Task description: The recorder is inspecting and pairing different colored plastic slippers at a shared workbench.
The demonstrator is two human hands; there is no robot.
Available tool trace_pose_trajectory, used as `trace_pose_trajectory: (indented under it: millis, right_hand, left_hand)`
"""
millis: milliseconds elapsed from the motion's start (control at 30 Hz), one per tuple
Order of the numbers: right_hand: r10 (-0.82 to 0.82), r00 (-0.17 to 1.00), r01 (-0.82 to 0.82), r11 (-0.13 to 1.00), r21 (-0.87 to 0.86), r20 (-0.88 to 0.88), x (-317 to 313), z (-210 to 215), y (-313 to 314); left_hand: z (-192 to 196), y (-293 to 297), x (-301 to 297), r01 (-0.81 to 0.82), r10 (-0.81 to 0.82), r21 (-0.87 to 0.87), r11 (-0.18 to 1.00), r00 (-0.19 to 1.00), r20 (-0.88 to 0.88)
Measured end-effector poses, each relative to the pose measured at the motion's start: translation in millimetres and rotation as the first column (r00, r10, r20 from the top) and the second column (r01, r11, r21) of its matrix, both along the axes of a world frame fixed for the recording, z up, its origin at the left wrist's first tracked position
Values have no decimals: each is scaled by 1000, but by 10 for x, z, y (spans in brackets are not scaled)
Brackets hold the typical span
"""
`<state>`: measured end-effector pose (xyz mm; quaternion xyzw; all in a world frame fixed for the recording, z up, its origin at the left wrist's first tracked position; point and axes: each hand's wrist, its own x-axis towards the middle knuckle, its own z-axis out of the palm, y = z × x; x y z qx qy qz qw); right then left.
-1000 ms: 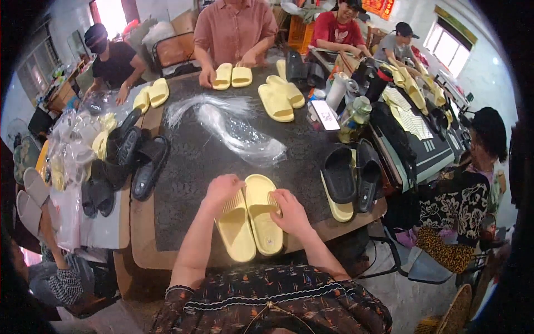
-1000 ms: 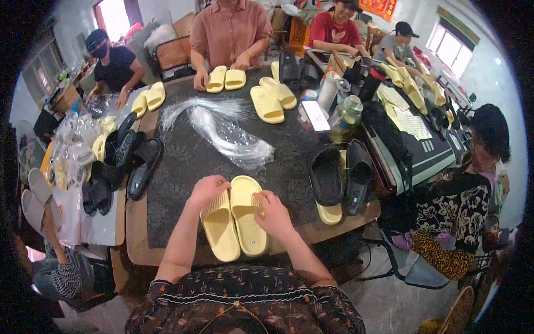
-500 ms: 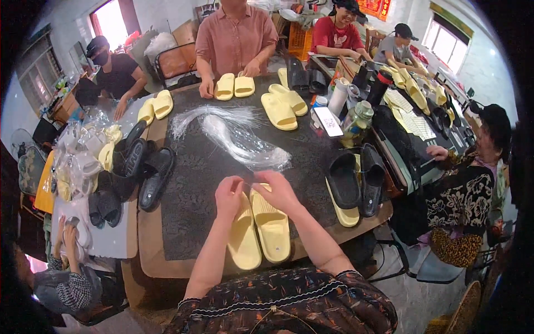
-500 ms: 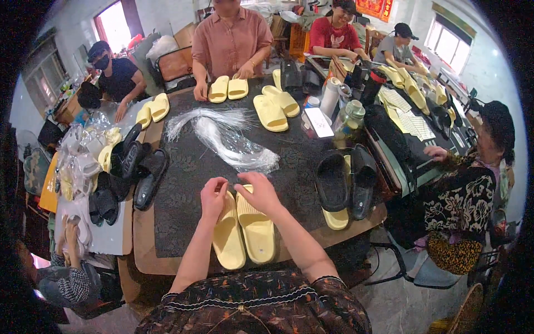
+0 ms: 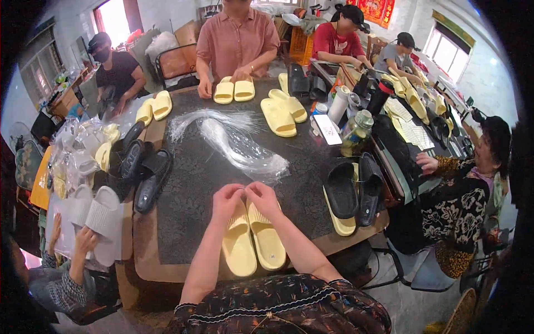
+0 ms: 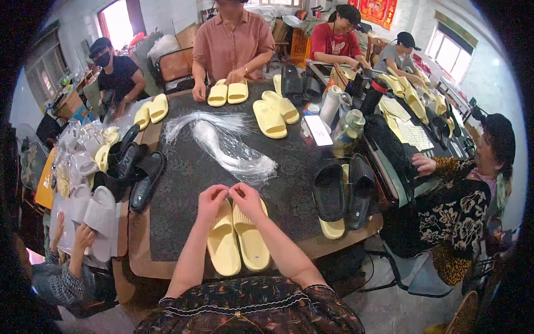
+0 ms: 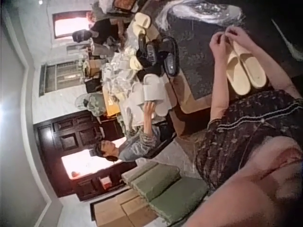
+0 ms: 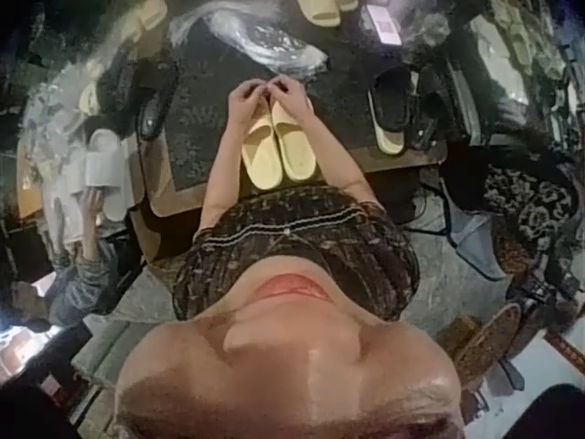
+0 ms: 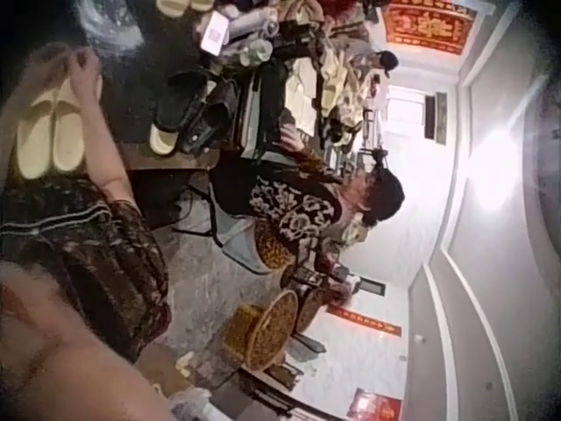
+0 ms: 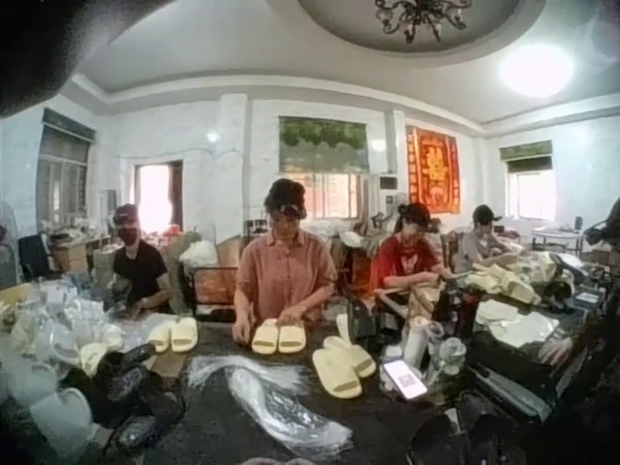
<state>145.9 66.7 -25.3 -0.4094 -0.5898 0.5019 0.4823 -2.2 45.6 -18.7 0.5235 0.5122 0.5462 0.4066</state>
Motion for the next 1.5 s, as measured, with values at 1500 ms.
trace_pose_trajectory:
  millis: [1500]
  right_hand:
    - [-114, 986, 104, 991, -87, -122, 7, 64, -30]
  left_hand:
    - [45, -45, 15, -98, 98, 4, 995, 993, -62]
